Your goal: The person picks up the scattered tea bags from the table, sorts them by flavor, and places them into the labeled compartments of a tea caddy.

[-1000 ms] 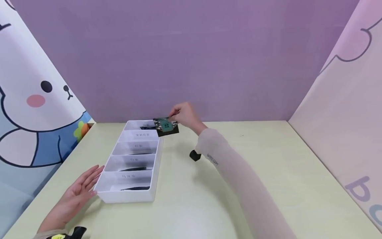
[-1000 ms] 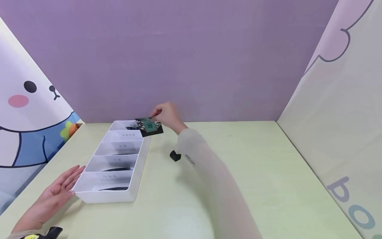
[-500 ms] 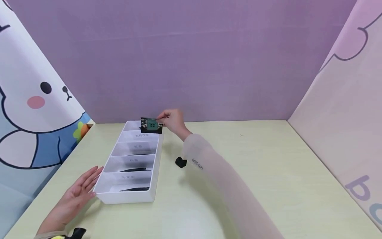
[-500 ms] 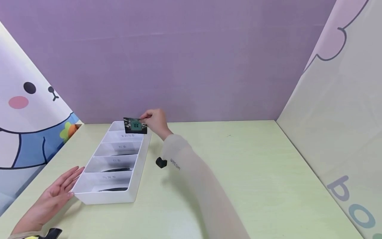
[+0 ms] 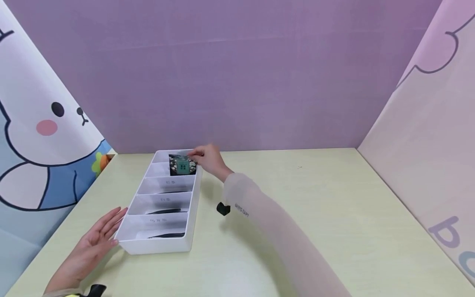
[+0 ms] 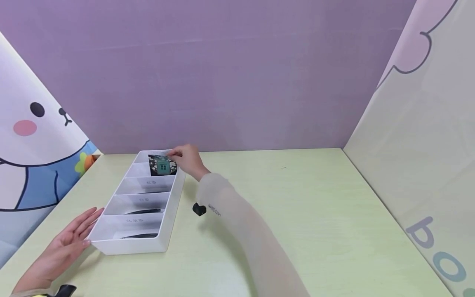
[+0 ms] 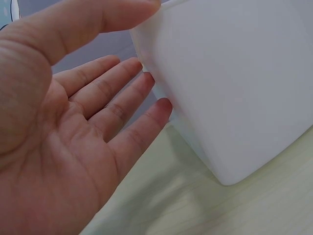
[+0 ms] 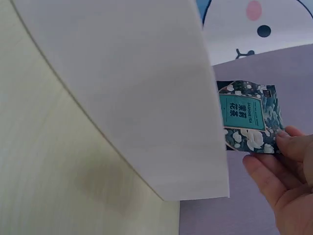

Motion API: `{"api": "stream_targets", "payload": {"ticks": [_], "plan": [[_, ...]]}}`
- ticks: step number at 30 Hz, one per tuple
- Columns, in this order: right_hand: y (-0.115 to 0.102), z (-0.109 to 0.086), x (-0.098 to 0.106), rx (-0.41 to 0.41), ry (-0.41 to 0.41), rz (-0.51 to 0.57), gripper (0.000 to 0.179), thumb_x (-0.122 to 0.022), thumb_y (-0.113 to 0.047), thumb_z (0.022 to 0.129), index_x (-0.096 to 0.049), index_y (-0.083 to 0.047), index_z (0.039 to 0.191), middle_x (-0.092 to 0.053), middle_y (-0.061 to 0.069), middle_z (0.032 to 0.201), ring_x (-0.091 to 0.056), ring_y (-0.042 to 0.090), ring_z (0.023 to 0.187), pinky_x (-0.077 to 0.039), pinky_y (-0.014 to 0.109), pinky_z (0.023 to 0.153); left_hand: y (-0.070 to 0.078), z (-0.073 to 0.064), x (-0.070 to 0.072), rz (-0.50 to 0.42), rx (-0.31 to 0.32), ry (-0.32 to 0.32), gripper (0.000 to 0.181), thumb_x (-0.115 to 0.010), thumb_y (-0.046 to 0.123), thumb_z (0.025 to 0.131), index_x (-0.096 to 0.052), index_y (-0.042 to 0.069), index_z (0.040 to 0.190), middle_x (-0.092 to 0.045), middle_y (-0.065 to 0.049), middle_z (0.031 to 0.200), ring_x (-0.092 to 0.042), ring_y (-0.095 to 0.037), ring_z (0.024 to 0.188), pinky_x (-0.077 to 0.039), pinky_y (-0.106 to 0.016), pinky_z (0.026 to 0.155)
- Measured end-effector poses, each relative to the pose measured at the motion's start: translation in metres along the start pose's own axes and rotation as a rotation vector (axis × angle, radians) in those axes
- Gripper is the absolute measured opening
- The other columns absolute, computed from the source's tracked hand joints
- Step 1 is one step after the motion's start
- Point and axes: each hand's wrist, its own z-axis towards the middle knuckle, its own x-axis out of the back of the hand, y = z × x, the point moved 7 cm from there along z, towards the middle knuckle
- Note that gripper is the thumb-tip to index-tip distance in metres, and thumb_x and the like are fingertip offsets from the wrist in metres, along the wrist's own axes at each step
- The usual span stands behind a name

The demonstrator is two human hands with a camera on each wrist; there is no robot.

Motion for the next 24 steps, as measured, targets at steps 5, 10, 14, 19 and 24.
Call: {"api": "stream_targets", "payload": {"ticks": [5, 10, 14, 19, 24], "plan": [[0.004, -0.005, -0.009, 0.065, -0.062, -0.078, 0.018, -0.064, -0.001, 0.095, -0.076, -0.001, 0.110, -0.073, 0.010, 0.112, -0.068, 0.020, 0.105, -0.052, 0.017, 0.083, 0.000, 0.001, 0.000, 0.001, 0.007, 0.005, 0.077, -0.029, -0.025, 0.094, -0.015, 0.013, 0.160, -0.036, 0.013, 0.157, -0.037, 0.002, 0.138, -0.037, -0.015, 0.105], [0.007, -0.009, -0.019, 0.151, -0.129, -0.233, 0.018, -0.065, -0.001, 0.095, -0.078, -0.005, 0.106, -0.075, 0.006, 0.107, -0.067, 0.017, 0.103, -0.049, 0.017, 0.087, -0.001, 0.001, 0.000, -0.011, 0.009, 0.006, 0.077, -0.029, -0.025, 0.094, -0.017, 0.014, 0.160, -0.037, 0.013, 0.157, -0.037, 0.001, 0.138, -0.038, -0.016, 0.104], [0.006, -0.014, -0.027, 0.224, -0.183, -0.333, 0.020, -0.063, 0.000, 0.096, -0.078, -0.007, 0.107, -0.075, 0.002, 0.106, -0.065, 0.016, 0.105, -0.042, 0.019, 0.099, -0.001, 0.000, 0.002, -0.015, 0.016, 0.026, 0.078, -0.030, -0.025, 0.094, -0.020, 0.016, 0.160, -0.038, 0.013, 0.156, -0.039, 0.001, 0.137, -0.040, -0.016, 0.103], [0.004, -0.022, -0.031, 0.262, -0.207, -0.366, 0.024, -0.056, 0.000, 0.098, -0.076, -0.005, 0.111, -0.073, 0.004, 0.113, -0.055, 0.024, 0.123, -0.030, 0.023, 0.112, 0.000, -0.001, 0.005, -0.013, 0.016, 0.036, 0.077, -0.029, -0.025, 0.094, -0.020, 0.015, 0.160, -0.039, 0.013, 0.155, -0.040, 0.001, 0.137, -0.040, -0.016, 0.103], [0.003, -0.027, -0.032, 0.274, -0.220, -0.340, 0.027, -0.054, -0.003, 0.096, -0.074, -0.005, 0.114, -0.070, 0.006, 0.119, -0.048, 0.027, 0.131, -0.026, 0.027, 0.115, 0.002, -0.001, 0.005, -0.005, 0.002, 0.019, 0.077, -0.028, -0.026, 0.094, -0.017, 0.013, 0.160, -0.037, 0.011, 0.157, -0.039, 0.000, 0.138, -0.039, -0.016, 0.104]]}}
